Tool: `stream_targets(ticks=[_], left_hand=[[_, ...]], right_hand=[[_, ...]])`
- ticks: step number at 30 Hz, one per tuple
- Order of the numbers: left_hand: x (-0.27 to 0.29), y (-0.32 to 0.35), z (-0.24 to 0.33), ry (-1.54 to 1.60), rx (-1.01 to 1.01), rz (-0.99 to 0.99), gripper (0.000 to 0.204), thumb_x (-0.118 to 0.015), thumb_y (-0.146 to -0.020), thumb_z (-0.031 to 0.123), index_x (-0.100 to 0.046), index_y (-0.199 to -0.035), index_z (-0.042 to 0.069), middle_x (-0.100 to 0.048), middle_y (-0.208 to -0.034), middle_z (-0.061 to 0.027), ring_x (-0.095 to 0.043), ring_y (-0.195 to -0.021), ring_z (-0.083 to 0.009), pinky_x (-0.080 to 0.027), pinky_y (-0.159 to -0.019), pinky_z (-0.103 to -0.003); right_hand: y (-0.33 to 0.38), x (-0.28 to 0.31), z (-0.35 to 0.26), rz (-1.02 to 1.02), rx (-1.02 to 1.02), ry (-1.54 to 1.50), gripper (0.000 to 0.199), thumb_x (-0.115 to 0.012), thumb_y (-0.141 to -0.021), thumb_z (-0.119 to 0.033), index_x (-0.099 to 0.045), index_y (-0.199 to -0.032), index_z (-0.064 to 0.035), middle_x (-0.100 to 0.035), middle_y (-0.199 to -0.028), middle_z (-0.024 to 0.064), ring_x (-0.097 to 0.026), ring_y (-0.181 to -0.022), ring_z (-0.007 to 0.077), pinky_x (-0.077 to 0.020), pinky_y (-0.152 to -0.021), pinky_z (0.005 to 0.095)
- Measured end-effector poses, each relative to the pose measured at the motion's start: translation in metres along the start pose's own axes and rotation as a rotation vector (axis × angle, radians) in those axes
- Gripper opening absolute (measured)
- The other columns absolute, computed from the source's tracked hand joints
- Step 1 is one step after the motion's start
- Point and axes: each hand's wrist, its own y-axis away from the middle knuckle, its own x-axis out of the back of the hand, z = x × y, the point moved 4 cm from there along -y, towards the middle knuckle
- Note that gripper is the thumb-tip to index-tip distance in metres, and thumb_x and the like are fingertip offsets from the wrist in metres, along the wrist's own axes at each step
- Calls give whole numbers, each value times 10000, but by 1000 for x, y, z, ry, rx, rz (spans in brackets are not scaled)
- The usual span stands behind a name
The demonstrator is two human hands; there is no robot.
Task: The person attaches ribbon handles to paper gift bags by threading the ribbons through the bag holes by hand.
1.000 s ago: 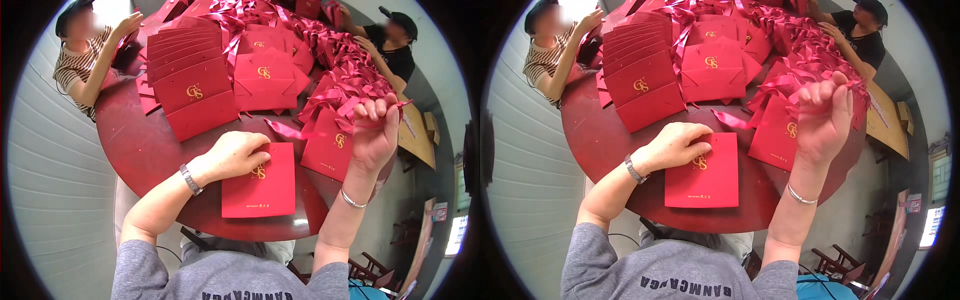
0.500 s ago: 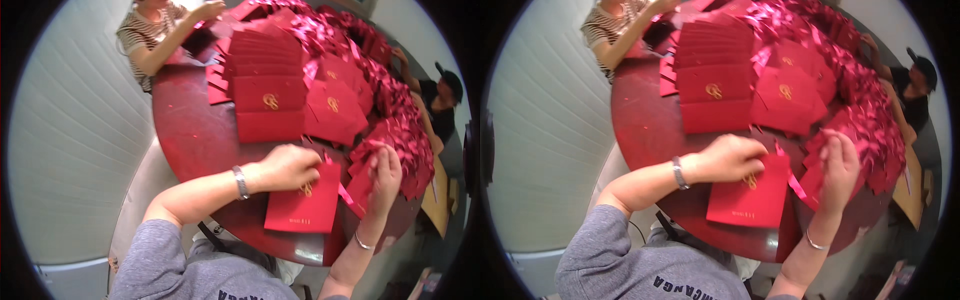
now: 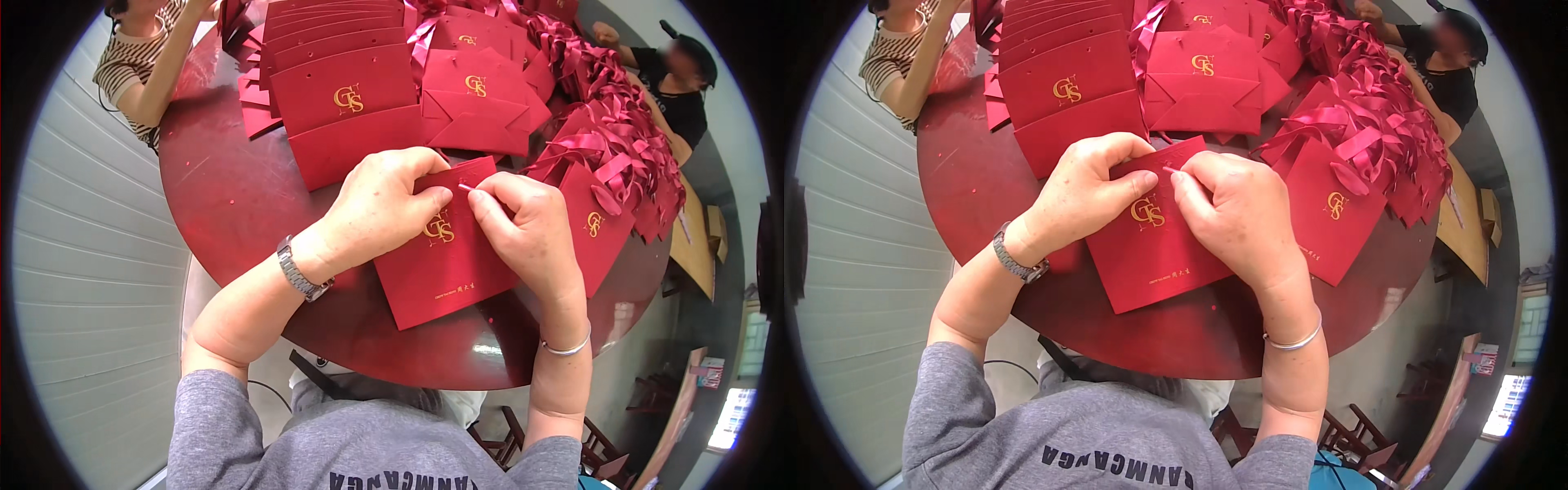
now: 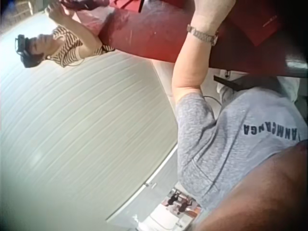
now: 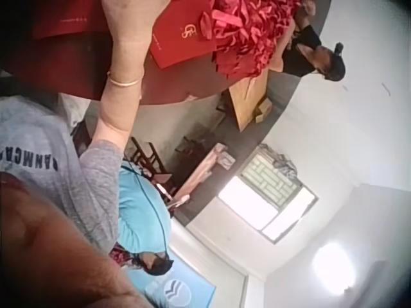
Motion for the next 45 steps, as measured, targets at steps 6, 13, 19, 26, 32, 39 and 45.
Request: stream_targets(ticks=[6,13,19,26,32,39,45], left_hand=[[0,7,6,-74,-54,85,186,-667,-832,143,-667,-969,17,-681,-847,-183,-667,-813,-366,-530,-711,-437],[3,4,7,-112,-48,104,184,-653,-839,163,-669,-960,25,-678,-842,-178,-666,-808,-367,-526,-715,-451],[6,13,10,-287,-152,151,164,-644,-804,139,-663,-930,37,-663,-842,-193,-665,-790,-382,-545,-674,-451],[-8,18,16,-211,-293,193,109,-624,-795,132,-586,-787,31,-649,-732,-170,-655,-695,-365,-504,-621,-475],[-4,17,18,-226,-312,182,115,-630,-801,137,-606,-815,26,-661,-747,-174,-665,-712,-358,-520,-631,-463],[6,1,16,49,-174,-250,300,-659,-874,183,-651,-1078,-37,-685,-930,-217,-683,-869,-297,-539,-788,-386],[15,1,-10,606,136,-442,338,-568,-1004,259,-639,-1207,-2,-668,-1149,-87,-613,-1041,-144,-486,-909,-283]], right_hand=[[2,-5,-6,38,-35,100,116,-645,-848,-72,-639,-784,24,-580,-636,140,-546,-533,162,-419,-523,309],[-4,-7,-6,54,-59,90,129,-650,-835,-85,-636,-765,22,-593,-647,154,-567,-533,204,-427,-525,322],[1,-21,-30,134,104,413,144,-624,-852,-140,-584,-747,-50,-589,-702,147,-605,-653,339,-461,-559,438],[8,-8,-30,-9,68,450,85,-635,-842,-91,-581,-820,-29,-601,-780,157,-602,-698,350,-471,-607,426],[0,-2,-36,37,183,91,235,-643,-765,61,-596,-984,-8,-573,-959,150,-609,-893,325,-504,-750,376],[0,0,-14,0,184,15,231,-651,-743,55,-593,-961,2,-586,-944,152,-607,-888,320,-501,-773,377],[-2,-3,-20,-48,211,-56,218,-676,-730,39,-597,-930,0,-578,-929,139,-603,-889,303,-502,-767,362]])
